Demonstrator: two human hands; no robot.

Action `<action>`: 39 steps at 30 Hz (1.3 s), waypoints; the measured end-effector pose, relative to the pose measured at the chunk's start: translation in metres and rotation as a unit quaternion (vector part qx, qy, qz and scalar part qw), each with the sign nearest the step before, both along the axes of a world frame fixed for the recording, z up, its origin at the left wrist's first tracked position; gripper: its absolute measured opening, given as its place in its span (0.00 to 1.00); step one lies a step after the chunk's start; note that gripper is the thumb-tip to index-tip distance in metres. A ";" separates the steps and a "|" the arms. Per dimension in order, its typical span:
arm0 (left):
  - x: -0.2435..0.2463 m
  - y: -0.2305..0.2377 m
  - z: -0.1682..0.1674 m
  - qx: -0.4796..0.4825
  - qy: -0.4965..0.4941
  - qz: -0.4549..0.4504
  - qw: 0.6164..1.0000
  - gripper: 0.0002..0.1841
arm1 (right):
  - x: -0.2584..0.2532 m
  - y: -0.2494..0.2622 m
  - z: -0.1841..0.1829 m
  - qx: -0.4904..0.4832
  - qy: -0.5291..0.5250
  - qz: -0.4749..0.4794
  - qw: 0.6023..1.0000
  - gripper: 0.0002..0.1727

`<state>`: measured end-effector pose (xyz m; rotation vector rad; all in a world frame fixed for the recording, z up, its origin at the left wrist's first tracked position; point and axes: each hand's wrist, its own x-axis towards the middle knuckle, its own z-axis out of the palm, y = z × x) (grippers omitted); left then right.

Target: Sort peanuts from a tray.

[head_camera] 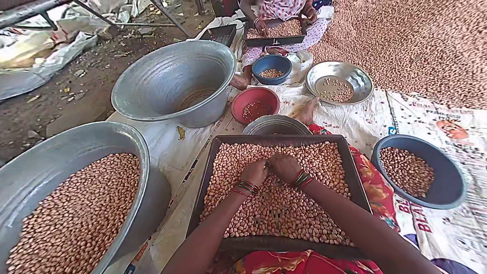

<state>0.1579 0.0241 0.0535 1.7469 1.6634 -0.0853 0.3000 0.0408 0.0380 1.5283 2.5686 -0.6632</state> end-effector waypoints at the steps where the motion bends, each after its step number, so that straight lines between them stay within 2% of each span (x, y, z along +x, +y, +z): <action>1: -0.002 0.000 0.001 0.002 -0.025 0.013 1.000 0.20 | 0.007 0.004 0.007 -0.042 0.033 -0.033 0.998 0.20; 4: -0.010 -0.003 0.002 0.003 -0.098 0.049 0.994 0.20 | 0.038 0.017 0.029 -0.118 0.199 -0.147 0.962 0.16; 6: -0.012 -0.004 0.001 -0.001 -0.116 0.046 0.992 0.19 | 0.057 0.019 0.036 -0.152 0.247 -0.203 0.935 0.13; 8: -0.006 -0.002 0.001 -0.012 -0.111 0.009 0.994 0.19 | 0.066 0.015 0.039 -0.170 0.220 -0.189 0.942 0.14; 10: 0.005 0.000 0.003 -0.019 -0.083 -0.043 0.995 0.21 | 0.063 0.005 0.038 -0.167 0.155 -0.124 0.966 0.17; 12: 0.017 0.001 0.002 -0.020 -0.005 -0.088 0.996 0.22 | 0.048 -0.007 0.035 -0.163 0.052 -0.082 0.982 0.19; 15: 0.030 -0.002 0.004 -0.020 0.112 -0.126 0.985 0.22 | 0.025 -0.019 0.027 -0.150 -0.086 -0.059 0.983 0.21; 21: 0.035 -0.016 -0.002 0.057 0.131 -0.139 0.980 0.20 | 0.028 -0.016 0.024 -0.139 -0.065 -0.059 0.986 0.21; 27: 0.037 -0.009 0.003 0.010 0.130 -0.113 0.985 0.21 | 0.021 -0.018 0.017 -0.122 -0.091 -0.045 0.987 0.20; 29: 0.030 -0.004 0.003 -0.021 0.080 -0.082 0.993 0.22 | 0.026 -0.017 0.019 -0.133 -0.033 -0.070 0.988 0.19; 31: 0.016 -0.004 0.005 -0.042 -0.050 -0.009 0.998 0.21 | 0.039 -0.016 0.026 -0.177 0.104 -0.127 0.971 0.16; 32: 0.008 -0.010 0.005 -0.046 -0.137 0.044 0.989 0.18 | 0.047 -0.019 0.028 -0.205 0.170 -0.151 0.952 0.12; 33: 0.000 -0.019 0.003 -0.052 -0.245 0.107 0.962 0.12 | 0.055 -0.025 0.031 -0.233 0.214 -0.162 0.935 0.09; 34: -0.006 -0.029 0.003 -0.082 -0.373 0.173 0.908 0.07 | 0.061 -0.032 0.034 -0.261 0.235 -0.160 0.923 0.08; 35: -0.013 -0.040 0.002 -0.128 -0.483 0.215 0.839 0.09 | 0.065 -0.042 0.035 -0.275 0.229 -0.144 0.923 0.10; 36: -0.021 -0.050 0.001 -0.172 -0.549 0.220 0.788 0.14 | 0.068 -0.052 0.034 -0.277 0.204 -0.114 0.932 0.12; 37: -0.027 -0.058 -0.003 -0.207 -0.583 0.203 0.759 0.17 | 0.068 -0.061 0.033 -0.275 0.169 -0.077 0.943 0.14; 39: -0.029 -0.073 -0.009 -0.251 -0.588 0.178 0.748 0.22 | 0.061 -0.077 0.029 -0.269 0.081 -0.020 0.959 0.17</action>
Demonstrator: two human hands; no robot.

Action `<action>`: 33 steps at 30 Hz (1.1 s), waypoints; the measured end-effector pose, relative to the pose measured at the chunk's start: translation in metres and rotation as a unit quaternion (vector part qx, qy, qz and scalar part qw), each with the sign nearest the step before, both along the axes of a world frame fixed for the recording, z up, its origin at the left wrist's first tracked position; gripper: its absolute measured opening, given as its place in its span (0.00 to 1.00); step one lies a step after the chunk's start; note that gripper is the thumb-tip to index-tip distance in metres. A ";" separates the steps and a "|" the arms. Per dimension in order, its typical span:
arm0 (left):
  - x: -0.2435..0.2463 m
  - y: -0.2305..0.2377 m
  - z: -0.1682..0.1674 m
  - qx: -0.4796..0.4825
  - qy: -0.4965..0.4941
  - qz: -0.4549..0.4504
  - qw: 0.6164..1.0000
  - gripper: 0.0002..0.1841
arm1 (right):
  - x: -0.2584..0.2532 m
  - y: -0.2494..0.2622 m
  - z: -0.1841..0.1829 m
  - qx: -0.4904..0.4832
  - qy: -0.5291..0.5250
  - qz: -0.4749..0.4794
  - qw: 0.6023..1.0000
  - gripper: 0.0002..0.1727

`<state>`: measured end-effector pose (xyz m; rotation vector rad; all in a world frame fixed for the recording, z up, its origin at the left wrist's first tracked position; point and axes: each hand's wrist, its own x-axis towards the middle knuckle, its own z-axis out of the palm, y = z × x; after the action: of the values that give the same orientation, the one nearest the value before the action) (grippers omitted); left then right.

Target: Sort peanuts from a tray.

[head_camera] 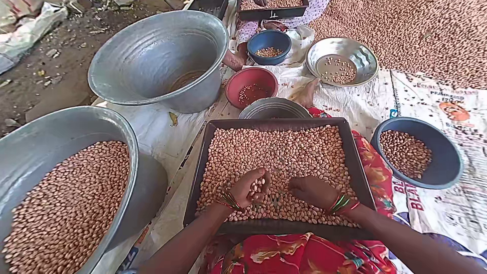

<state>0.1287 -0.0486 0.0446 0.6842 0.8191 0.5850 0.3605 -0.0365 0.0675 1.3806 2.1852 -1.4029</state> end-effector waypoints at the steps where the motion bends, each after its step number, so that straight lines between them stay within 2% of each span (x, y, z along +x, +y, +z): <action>1: 0.002 -0.006 0.001 -0.002 0.030 -0.020 0.999 0.22 | -0.006 -0.005 -0.001 0.002 -0.046 0.024 0.999 0.19; 3: 0.010 -0.013 0.006 0.062 0.161 -0.084 0.982 0.14 | -0.018 -0.013 -0.005 0.030 -0.120 0.059 0.991 0.19; 4: 0.012 -0.014 0.007 0.132 0.240 -0.143 0.951 0.11 | -0.023 -0.016 -0.005 0.047 -0.142 0.070 0.986 0.18; 5: 0.013 -0.013 0.008 0.202 0.305 -0.222 0.904 0.13 | -0.027 -0.018 -0.004 0.066 -0.155 0.078 0.983 0.17; 7: 0.018 -0.011 0.008 0.295 0.362 -0.367 0.805 0.19 | -0.035 -0.019 0.001 0.057 -0.181 0.088 0.978 0.15; 11: 0.029 -0.015 0.004 0.355 0.408 -0.507 0.671 0.20 | -0.037 -0.017 -0.001 0.029 -0.185 0.096 0.978 0.17; 14: 0.032 -0.019 -0.001 0.432 0.417 -0.511 0.615 0.17 | -0.020 -0.013 -0.004 0.006 -0.091 0.058 0.994 0.19; 16: 0.031 -0.022 -0.003 0.480 0.420 -0.496 0.590 0.14 | 0.008 -0.006 0.003 0.024 0.045 -0.037 0.998 0.17; 17: 0.032 -0.022 0.000 0.476 0.424 -0.509 0.579 0.14 | 0.026 -0.002 0.009 0.040 0.108 -0.101 0.988 0.14; 19: 0.035 -0.022 0.005 0.462 0.434 -0.530 0.563 0.14 | 0.062 0.007 0.021 0.027 0.230 -0.239 0.943 0.06; 21: 0.038 -0.020 0.006 0.433 0.449 -0.541 0.565 0.16 | 0.089 0.010 0.032 -0.026 0.298 -0.328 0.896 0.06; 23: 0.039 -0.016 0.007 0.397 0.445 -0.523 0.608 0.18 | 0.096 0.004 0.037 -0.032 0.269 -0.354 0.895 0.07; 25: 0.036 -0.012 0.009 0.351 0.404 -0.462 0.707 0.19 | 0.090 -0.006 0.039 0.020 0.135 -0.309 0.941 0.04; 27: 0.033 -0.009 0.007 0.304 0.345 -0.373 0.806 0.17 | 0.079 -0.013 0.043 0.069 -0.025 -0.207 0.976 0.12; 29: 0.030 -0.010 0.003 0.273 0.313 -0.307 0.856 0.14 | 0.072 -0.020 0.044 0.077 -0.096 -0.144 0.982 0.17; 31: 0.028 -0.010 0.002 0.279 0.316 -0.297 0.857 0.15 | 0.067 -0.026 0.041 0.086 -0.086 -0.101 0.987 0.17; 33: 0.029 -0.009 0.002 0.302 0.344 -0.337 0.823 0.16 | 0.057 -0.030 0.035 0.062 -0.100 -0.052 0.992 0.18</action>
<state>0.1573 -0.0573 0.0463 1.7524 0.9685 -0.1066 0.4173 -0.0669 0.1028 1.6245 2.1288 -1.1195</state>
